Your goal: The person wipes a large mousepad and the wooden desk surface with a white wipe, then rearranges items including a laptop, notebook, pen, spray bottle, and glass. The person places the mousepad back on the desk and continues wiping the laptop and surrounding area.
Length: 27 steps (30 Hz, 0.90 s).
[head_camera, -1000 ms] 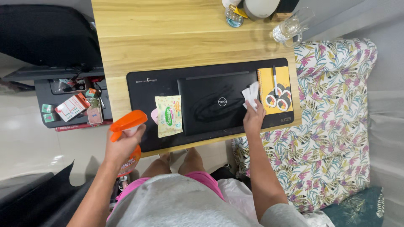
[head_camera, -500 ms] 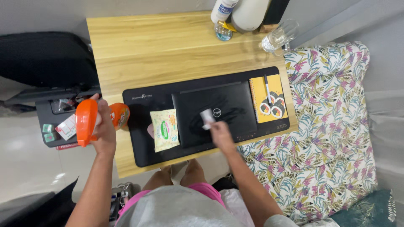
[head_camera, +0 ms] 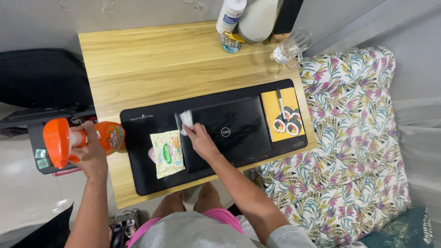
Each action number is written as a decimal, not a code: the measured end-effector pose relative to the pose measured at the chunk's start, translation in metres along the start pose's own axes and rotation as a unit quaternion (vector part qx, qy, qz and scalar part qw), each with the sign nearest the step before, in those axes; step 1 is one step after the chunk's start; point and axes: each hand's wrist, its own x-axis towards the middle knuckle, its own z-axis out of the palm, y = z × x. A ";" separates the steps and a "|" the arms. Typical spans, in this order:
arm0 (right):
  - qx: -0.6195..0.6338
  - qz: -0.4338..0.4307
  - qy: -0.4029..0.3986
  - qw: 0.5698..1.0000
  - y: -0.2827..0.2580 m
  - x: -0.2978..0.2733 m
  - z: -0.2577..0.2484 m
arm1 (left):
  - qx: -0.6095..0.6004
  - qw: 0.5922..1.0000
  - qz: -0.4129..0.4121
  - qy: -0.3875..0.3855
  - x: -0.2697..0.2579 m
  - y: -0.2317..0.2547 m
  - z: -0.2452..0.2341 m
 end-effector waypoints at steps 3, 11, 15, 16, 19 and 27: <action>-0.129 -0.072 0.028 0.989 0.039 -0.014 -0.043 | -0.022 0.999 0.043 0.015 0.015 -0.004 0.018; 0.231 0.338 0.384 0.827 0.122 0.025 -0.115 | -0.137 0.989 0.018 -0.057 0.017 0.003 0.018; -0.015 0.135 0.169 0.976 0.054 0.038 -0.028 | -0.094 0.991 -0.022 -0.089 0.010 0.010 0.012; -0.012 0.100 0.104 0.989 0.033 0.033 -0.012 | -0.071 0.992 -0.023 -0.100 0.007 0.007 0.010; -0.033 -0.078 -0.026 0.996 0.013 0.014 -0.017 | 0.010 0.995 -0.038 -0.095 0.002 -0.014 0.005; -0.228 0.040 0.177 0.957 0.143 0.010 -0.144 | 0.141 0.984 -0.025 -0.108 -0.124 -0.024 0.024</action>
